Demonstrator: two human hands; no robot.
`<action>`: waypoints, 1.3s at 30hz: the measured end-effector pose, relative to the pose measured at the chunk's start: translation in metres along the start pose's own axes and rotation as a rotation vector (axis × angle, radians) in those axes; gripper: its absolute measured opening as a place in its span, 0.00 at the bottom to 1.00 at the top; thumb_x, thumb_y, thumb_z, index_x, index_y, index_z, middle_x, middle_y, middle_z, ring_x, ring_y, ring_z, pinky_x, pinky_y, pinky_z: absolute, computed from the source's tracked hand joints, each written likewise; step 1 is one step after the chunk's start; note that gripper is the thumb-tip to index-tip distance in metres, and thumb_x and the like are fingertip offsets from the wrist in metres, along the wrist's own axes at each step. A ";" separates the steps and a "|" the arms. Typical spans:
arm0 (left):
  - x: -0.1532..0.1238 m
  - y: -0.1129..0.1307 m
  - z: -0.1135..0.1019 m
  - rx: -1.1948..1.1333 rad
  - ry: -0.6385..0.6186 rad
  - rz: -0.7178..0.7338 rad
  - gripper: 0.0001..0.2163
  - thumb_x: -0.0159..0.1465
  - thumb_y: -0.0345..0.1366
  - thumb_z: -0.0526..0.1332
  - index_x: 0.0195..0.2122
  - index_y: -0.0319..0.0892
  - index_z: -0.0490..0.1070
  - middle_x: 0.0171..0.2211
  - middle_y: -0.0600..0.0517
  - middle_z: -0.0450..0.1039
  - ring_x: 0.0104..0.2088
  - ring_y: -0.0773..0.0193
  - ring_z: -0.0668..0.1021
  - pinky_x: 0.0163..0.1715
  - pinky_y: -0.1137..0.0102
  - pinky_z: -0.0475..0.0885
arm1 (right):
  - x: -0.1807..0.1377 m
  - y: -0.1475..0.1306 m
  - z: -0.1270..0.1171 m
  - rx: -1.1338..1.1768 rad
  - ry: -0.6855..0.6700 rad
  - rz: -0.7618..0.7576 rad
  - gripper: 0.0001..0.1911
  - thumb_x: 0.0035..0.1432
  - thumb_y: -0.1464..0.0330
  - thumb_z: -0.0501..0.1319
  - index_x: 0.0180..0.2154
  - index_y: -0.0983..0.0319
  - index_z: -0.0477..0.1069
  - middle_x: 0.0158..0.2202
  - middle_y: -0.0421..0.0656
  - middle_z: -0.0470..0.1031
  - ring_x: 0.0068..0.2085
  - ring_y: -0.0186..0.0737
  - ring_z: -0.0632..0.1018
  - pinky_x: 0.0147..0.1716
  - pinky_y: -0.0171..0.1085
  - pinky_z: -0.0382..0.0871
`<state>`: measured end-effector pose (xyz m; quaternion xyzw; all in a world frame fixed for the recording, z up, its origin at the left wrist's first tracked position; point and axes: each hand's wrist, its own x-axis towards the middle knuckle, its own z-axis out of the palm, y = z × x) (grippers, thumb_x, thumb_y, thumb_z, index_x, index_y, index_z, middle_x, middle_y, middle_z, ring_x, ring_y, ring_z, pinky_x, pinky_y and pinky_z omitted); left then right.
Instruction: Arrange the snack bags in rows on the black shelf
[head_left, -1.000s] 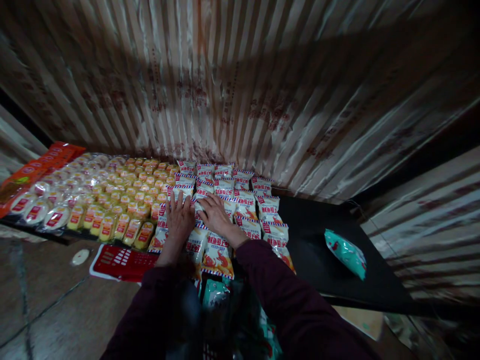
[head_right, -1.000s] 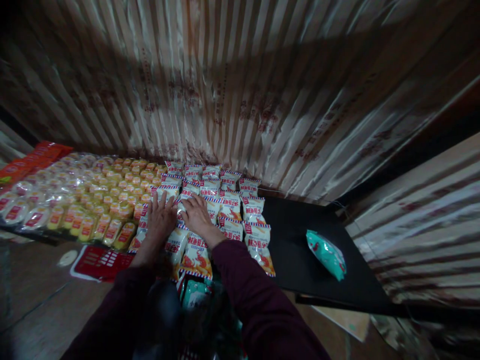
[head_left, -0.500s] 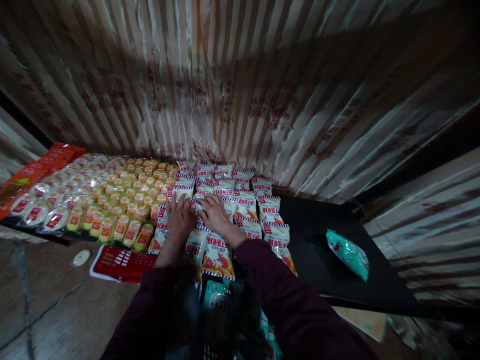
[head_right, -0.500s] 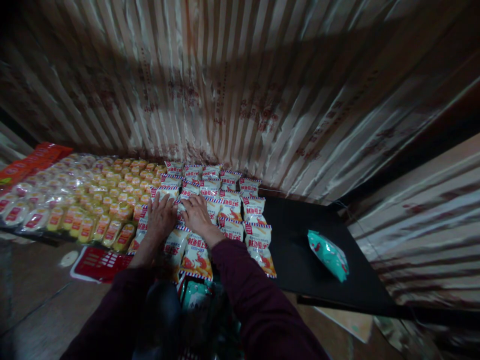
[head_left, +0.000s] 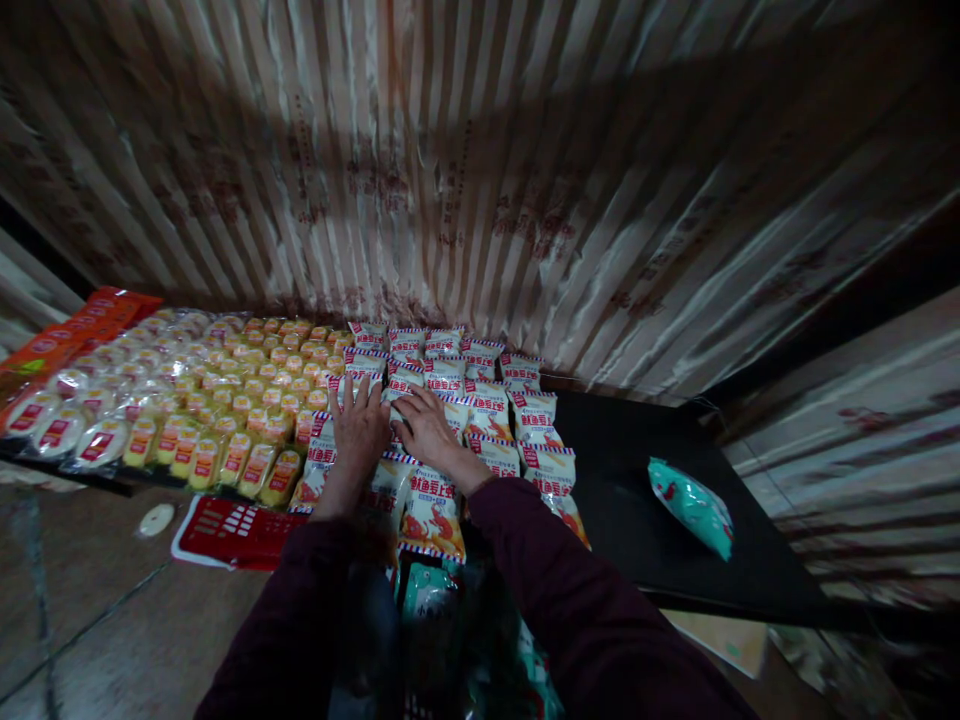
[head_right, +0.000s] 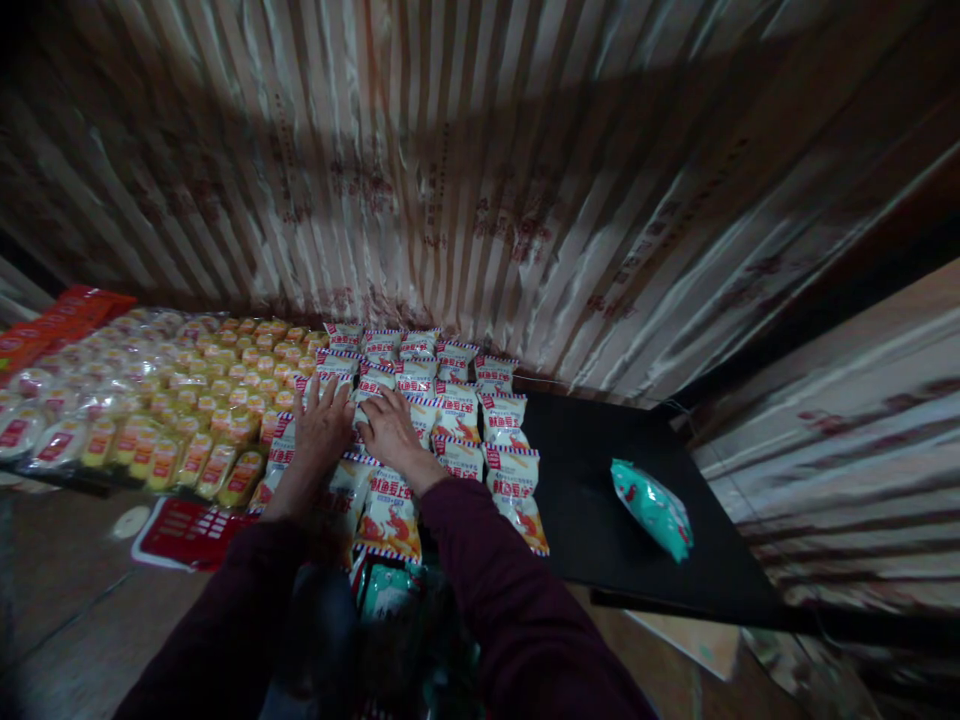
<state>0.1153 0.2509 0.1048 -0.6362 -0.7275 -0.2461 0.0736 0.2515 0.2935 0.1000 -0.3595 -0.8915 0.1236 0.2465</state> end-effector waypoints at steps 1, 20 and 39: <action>0.000 0.000 0.000 -0.002 0.001 0.001 0.20 0.67 0.38 0.49 0.57 0.37 0.68 0.62 0.41 0.63 0.67 0.44 0.55 0.64 0.43 0.44 | 0.000 0.000 0.000 0.007 0.001 -0.003 0.17 0.61 0.70 0.57 0.51 0.63 0.71 0.51 0.49 0.75 0.63 0.50 0.61 0.64 0.56 0.50; -0.146 0.034 -0.025 -0.040 -0.010 0.033 0.25 0.67 0.39 0.52 0.65 0.41 0.57 0.68 0.39 0.48 0.69 0.48 0.44 0.64 0.47 0.48 | -0.100 -0.037 -0.026 0.017 0.235 0.185 0.23 0.67 0.65 0.47 0.59 0.66 0.64 0.65 0.53 0.60 0.69 0.49 0.52 0.64 0.55 0.53; -0.149 0.046 -0.013 -0.103 0.067 -0.030 0.23 0.68 0.39 0.49 0.62 0.38 0.61 0.67 0.37 0.50 0.69 0.46 0.46 0.63 0.44 0.51 | -0.123 -0.043 0.001 -0.004 0.113 0.089 0.23 0.63 0.74 0.50 0.59 0.71 0.64 0.63 0.56 0.63 0.68 0.45 0.54 0.65 0.50 0.56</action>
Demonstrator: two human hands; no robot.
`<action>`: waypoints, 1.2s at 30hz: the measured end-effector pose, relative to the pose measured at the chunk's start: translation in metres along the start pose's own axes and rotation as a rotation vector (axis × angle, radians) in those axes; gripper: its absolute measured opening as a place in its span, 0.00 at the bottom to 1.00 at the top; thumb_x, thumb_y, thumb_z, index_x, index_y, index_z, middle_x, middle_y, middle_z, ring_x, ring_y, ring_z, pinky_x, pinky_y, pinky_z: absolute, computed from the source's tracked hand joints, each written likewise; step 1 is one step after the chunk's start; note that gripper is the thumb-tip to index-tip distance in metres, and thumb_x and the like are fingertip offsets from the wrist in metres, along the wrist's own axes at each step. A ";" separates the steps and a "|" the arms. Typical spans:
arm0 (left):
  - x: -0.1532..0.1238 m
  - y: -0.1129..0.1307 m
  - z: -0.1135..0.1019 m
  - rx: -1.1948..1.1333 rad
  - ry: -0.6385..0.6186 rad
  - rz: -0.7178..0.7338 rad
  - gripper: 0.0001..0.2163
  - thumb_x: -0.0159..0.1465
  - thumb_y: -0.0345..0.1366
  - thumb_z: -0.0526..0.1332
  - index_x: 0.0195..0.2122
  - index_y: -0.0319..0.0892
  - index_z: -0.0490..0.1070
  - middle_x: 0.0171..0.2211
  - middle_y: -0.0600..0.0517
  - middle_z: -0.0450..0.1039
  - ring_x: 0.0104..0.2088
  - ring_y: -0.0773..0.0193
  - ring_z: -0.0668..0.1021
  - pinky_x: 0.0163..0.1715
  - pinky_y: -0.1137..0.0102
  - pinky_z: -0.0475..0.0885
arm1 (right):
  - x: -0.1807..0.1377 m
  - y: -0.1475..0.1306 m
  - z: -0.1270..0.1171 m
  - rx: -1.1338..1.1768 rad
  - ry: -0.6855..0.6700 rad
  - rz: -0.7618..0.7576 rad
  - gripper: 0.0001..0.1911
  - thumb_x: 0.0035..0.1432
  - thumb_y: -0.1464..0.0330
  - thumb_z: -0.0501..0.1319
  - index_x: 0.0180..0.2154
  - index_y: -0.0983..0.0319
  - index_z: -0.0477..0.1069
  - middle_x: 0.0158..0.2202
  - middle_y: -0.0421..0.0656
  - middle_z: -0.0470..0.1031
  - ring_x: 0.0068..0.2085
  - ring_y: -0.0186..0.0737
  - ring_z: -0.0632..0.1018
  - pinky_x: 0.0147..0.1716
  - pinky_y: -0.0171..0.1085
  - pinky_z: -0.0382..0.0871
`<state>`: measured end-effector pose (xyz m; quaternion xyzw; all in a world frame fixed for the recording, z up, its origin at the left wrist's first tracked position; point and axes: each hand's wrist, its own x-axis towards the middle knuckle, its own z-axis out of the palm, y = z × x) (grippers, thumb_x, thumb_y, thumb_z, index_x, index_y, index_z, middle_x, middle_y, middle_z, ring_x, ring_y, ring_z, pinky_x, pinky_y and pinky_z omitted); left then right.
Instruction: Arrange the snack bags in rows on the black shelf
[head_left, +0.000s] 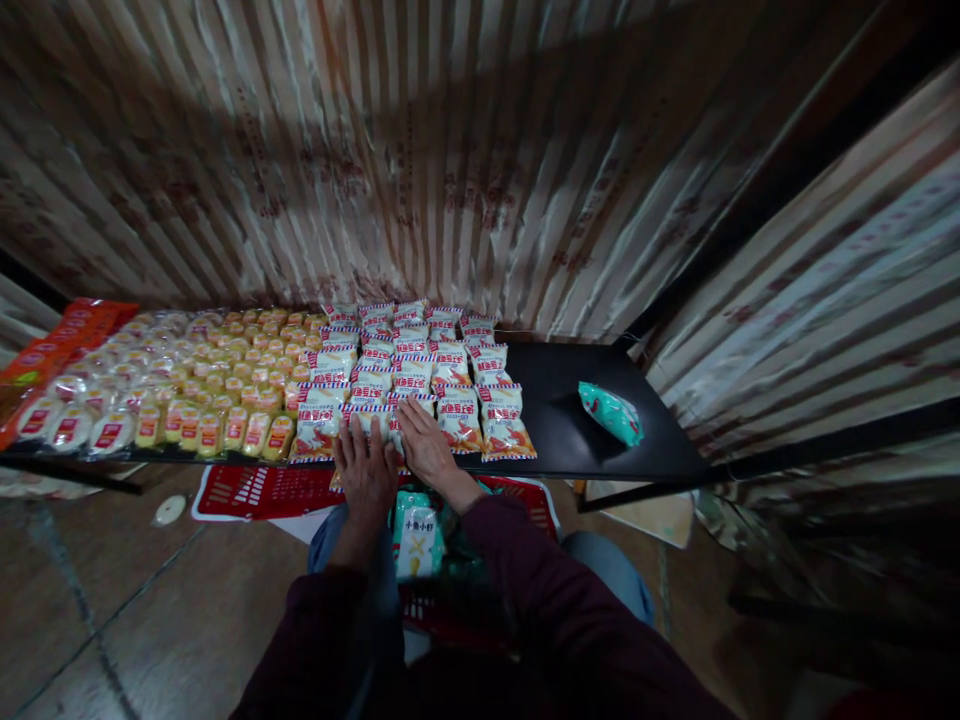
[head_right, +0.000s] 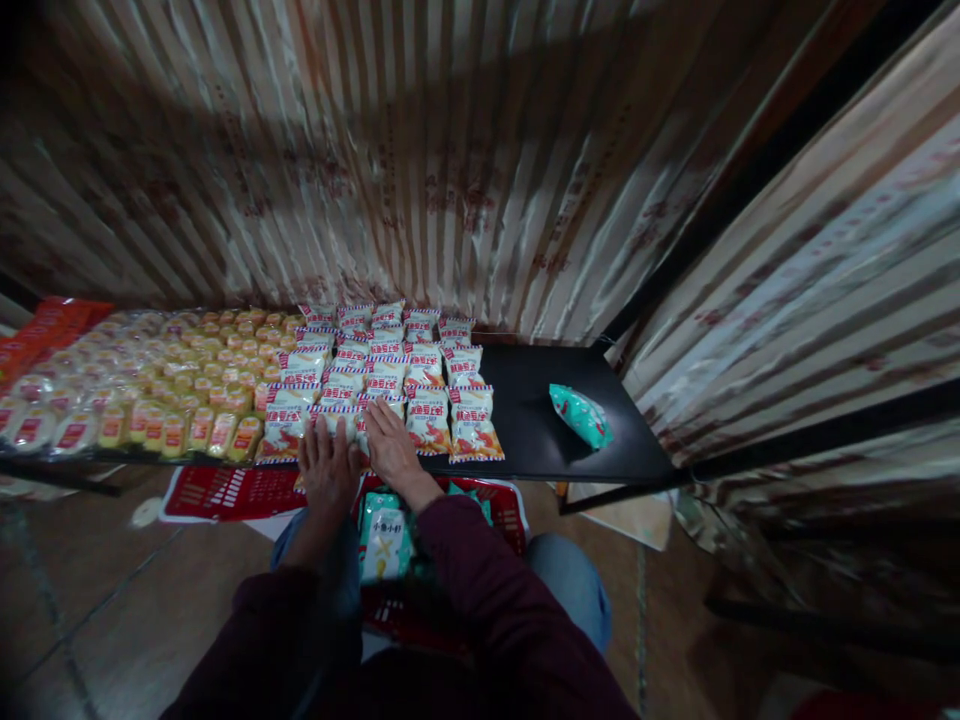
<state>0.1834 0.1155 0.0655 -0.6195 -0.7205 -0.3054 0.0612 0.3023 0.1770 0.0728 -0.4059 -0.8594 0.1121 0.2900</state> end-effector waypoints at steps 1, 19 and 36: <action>0.000 0.000 -0.001 0.003 -0.002 0.006 0.22 0.68 0.40 0.49 0.62 0.38 0.61 0.67 0.37 0.50 0.69 0.46 0.46 0.63 0.44 0.51 | 0.000 0.000 -0.001 -0.001 -0.001 -0.002 0.23 0.64 0.74 0.49 0.59 0.71 0.64 0.63 0.55 0.63 0.68 0.45 0.54 0.65 0.51 0.56; -0.031 0.021 -0.021 -0.125 0.151 0.183 0.20 0.68 0.35 0.50 0.59 0.33 0.60 0.66 0.32 0.50 0.69 0.45 0.44 0.61 0.43 0.54 | -0.128 -0.018 -0.022 0.086 0.264 0.039 0.22 0.64 0.75 0.48 0.59 0.63 0.64 0.59 0.50 0.68 0.66 0.43 0.60 0.60 0.51 0.63; -0.180 0.028 0.018 -0.050 -0.600 0.223 0.22 0.60 0.31 0.56 0.56 0.32 0.67 0.65 0.36 0.55 0.67 0.41 0.53 0.63 0.51 0.56 | -0.217 -0.006 0.001 -0.221 -0.014 0.940 0.22 0.63 0.65 0.53 0.56 0.66 0.69 0.61 0.55 0.65 0.65 0.56 0.58 0.61 0.52 0.52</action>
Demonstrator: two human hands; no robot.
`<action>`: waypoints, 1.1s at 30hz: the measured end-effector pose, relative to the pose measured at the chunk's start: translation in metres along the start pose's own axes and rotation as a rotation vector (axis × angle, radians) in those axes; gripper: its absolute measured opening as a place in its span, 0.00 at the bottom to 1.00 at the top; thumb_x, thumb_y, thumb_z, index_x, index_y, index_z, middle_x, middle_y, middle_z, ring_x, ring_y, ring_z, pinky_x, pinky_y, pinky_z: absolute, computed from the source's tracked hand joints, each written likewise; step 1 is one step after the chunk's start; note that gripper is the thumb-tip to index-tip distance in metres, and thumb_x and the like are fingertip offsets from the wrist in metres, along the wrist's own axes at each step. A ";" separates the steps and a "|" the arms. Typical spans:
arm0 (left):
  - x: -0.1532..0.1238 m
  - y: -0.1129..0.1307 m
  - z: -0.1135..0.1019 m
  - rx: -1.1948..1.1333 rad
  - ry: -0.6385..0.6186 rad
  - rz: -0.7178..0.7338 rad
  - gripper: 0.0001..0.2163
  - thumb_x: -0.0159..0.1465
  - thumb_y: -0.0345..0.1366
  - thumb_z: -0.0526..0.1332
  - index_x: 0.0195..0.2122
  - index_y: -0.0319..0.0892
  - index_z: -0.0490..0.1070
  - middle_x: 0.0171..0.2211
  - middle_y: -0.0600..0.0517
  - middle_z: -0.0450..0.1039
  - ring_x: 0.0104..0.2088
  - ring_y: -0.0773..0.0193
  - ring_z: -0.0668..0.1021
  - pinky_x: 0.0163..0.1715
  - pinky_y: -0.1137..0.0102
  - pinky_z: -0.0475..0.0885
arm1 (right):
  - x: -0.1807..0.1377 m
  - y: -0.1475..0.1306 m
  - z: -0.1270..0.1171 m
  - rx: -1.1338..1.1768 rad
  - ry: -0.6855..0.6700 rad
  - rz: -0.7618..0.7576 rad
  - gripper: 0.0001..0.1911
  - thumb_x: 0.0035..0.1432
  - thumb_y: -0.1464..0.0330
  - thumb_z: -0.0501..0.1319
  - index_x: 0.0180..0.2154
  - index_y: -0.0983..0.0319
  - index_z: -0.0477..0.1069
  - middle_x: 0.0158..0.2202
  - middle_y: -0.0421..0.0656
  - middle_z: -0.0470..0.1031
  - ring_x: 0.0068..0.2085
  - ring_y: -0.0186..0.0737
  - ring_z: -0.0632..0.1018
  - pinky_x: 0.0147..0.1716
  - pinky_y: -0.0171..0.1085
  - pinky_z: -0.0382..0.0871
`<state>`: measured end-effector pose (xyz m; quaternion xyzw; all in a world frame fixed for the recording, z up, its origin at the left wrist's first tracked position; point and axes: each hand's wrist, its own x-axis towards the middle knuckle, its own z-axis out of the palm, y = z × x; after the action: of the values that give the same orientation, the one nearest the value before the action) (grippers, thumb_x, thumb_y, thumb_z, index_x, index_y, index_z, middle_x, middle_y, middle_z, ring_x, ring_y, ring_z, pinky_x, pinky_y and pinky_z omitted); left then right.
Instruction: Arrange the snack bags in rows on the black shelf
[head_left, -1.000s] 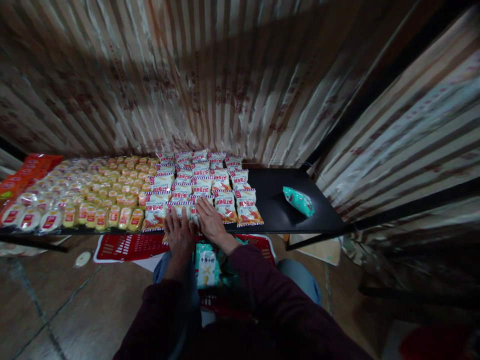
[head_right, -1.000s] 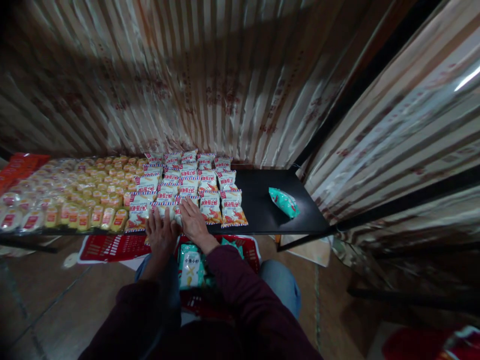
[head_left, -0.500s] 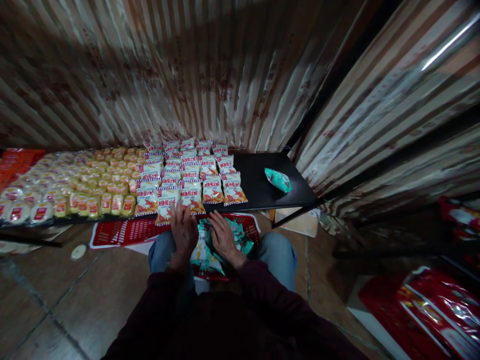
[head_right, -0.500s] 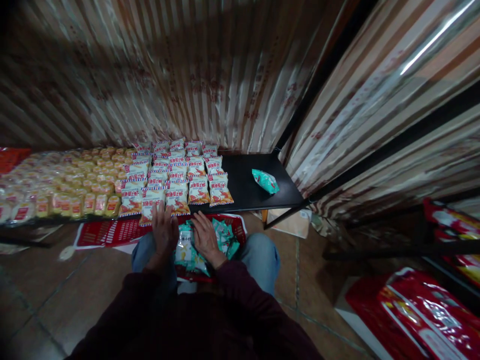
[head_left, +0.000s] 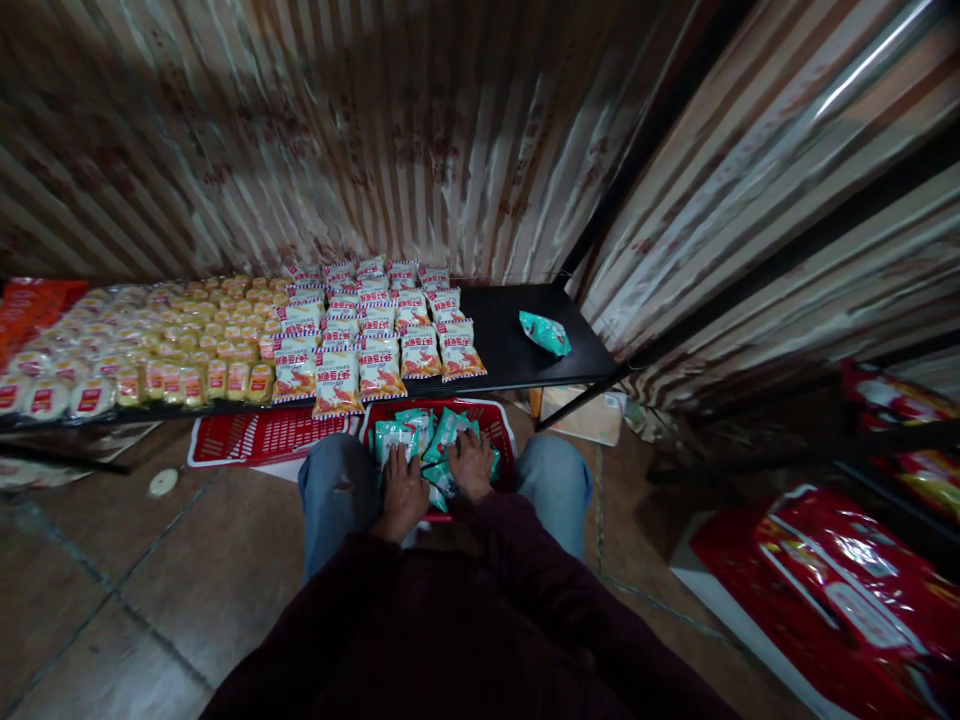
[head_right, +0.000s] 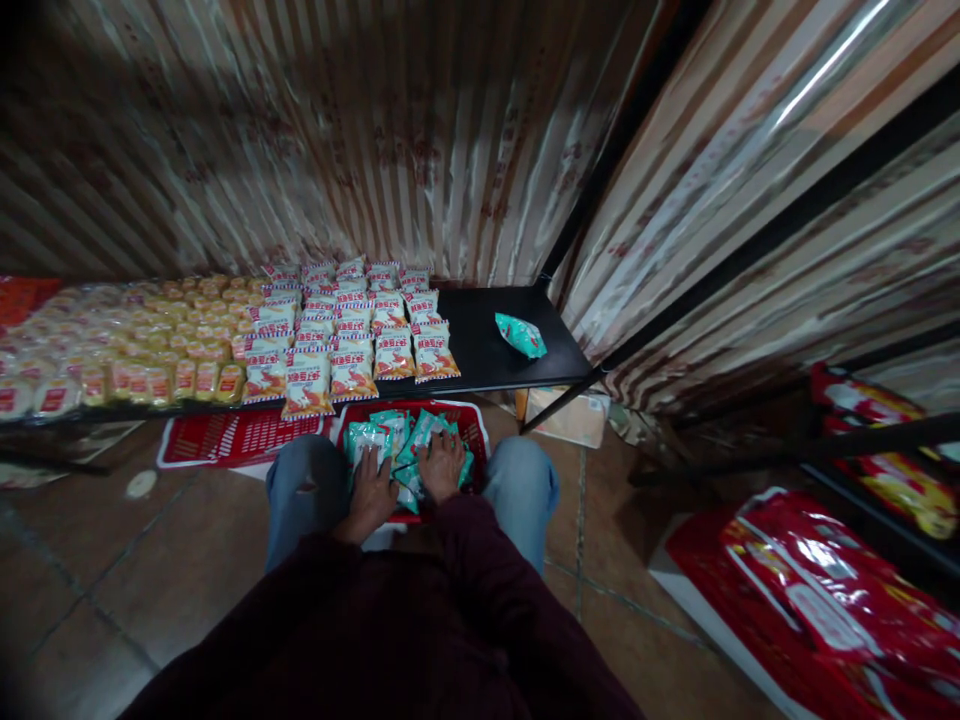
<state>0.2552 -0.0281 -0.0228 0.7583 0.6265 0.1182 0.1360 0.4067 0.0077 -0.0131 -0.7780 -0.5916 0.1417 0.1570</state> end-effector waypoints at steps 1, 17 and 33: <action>0.000 0.000 0.004 0.000 0.009 0.001 0.22 0.60 0.31 0.56 0.57 0.32 0.67 0.65 0.36 0.55 0.67 0.41 0.53 0.63 0.50 0.56 | 0.001 -0.001 0.003 0.016 -0.013 0.007 0.22 0.63 0.64 0.54 0.56 0.67 0.68 0.60 0.55 0.66 0.64 0.55 0.60 0.60 0.51 0.54; 0.028 0.031 0.013 0.059 0.062 -0.210 0.21 0.56 0.27 0.56 0.52 0.37 0.72 0.61 0.39 0.62 0.65 0.44 0.59 0.62 0.51 0.58 | 0.037 0.035 0.016 0.386 -0.186 -0.190 0.28 0.61 0.62 0.53 0.59 0.68 0.64 0.61 0.55 0.66 0.63 0.50 0.66 0.62 0.48 0.59; -0.011 0.026 0.021 0.061 0.274 -0.312 0.24 0.63 0.31 0.53 0.60 0.31 0.62 0.66 0.33 0.51 0.69 0.42 0.44 0.64 0.45 0.50 | 0.070 0.069 -0.020 0.272 -0.245 -0.143 0.28 0.70 0.58 0.39 0.50 0.61 0.74 0.48 0.47 0.78 0.49 0.40 0.77 0.48 0.36 0.68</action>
<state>0.2845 -0.0451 -0.0330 0.6329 0.7522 0.1785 0.0430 0.4935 0.0560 -0.0262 -0.6825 -0.6355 0.3023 0.1971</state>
